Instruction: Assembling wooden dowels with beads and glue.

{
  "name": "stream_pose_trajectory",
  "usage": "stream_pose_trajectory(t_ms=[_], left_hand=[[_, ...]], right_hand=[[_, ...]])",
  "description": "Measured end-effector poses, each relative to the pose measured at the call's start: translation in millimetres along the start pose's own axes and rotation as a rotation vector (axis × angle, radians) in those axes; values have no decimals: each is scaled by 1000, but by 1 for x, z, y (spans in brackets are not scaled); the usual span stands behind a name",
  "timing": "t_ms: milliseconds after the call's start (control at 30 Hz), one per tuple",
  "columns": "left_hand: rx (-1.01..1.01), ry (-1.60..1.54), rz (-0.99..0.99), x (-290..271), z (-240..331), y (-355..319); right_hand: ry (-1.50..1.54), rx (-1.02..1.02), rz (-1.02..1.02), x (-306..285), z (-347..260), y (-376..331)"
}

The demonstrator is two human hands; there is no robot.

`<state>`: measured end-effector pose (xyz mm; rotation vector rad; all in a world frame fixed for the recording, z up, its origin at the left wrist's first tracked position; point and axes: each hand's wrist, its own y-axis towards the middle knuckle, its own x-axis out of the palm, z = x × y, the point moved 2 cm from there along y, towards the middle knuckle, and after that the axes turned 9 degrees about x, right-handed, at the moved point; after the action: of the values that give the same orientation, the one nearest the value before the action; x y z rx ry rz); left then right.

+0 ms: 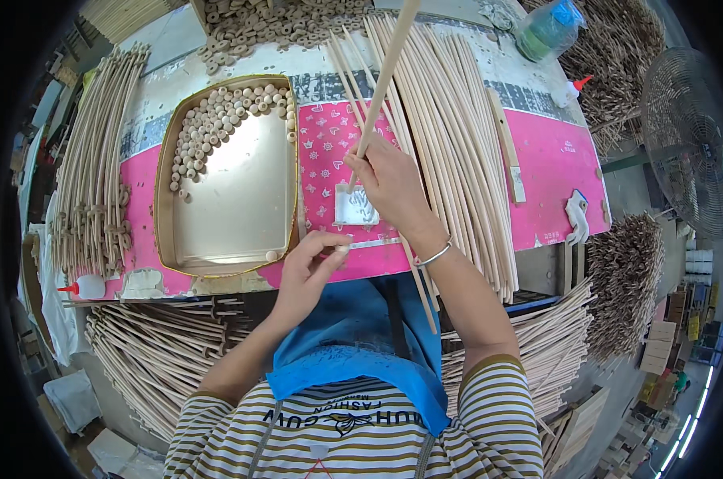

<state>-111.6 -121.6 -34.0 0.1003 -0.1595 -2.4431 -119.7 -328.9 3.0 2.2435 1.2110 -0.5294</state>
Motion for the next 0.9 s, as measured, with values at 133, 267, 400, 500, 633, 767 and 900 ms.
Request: stream_pose_trajectory(t_ms=[133, 267, 400, 500, 633, 767, 900], left_hand=[[-47, -148, 98, 11, -28, 3], [-146, -274, 179, 16, -34, 12], [-129, -357, 259, 15, -37, 10], [-204, -418, 246, 15, -33, 9], [-213, -459, 235, 15, -31, 11], [-182, -465, 213, 15, -27, 11], [-191, -447, 213, 13, -23, 8]], right_hand=[[-29, 15, -71, -1, -8, -1], [-24, 40, -74, -5, 1, -5], [275, 241, -34, -26, 10, -18], [378, 314, 23, -42, 8, -34], [572, 361, 122, -55, 1, -53], [634, 351, 179, -56, 0, -67], [655, 347, 175, -53, 2, -73]])
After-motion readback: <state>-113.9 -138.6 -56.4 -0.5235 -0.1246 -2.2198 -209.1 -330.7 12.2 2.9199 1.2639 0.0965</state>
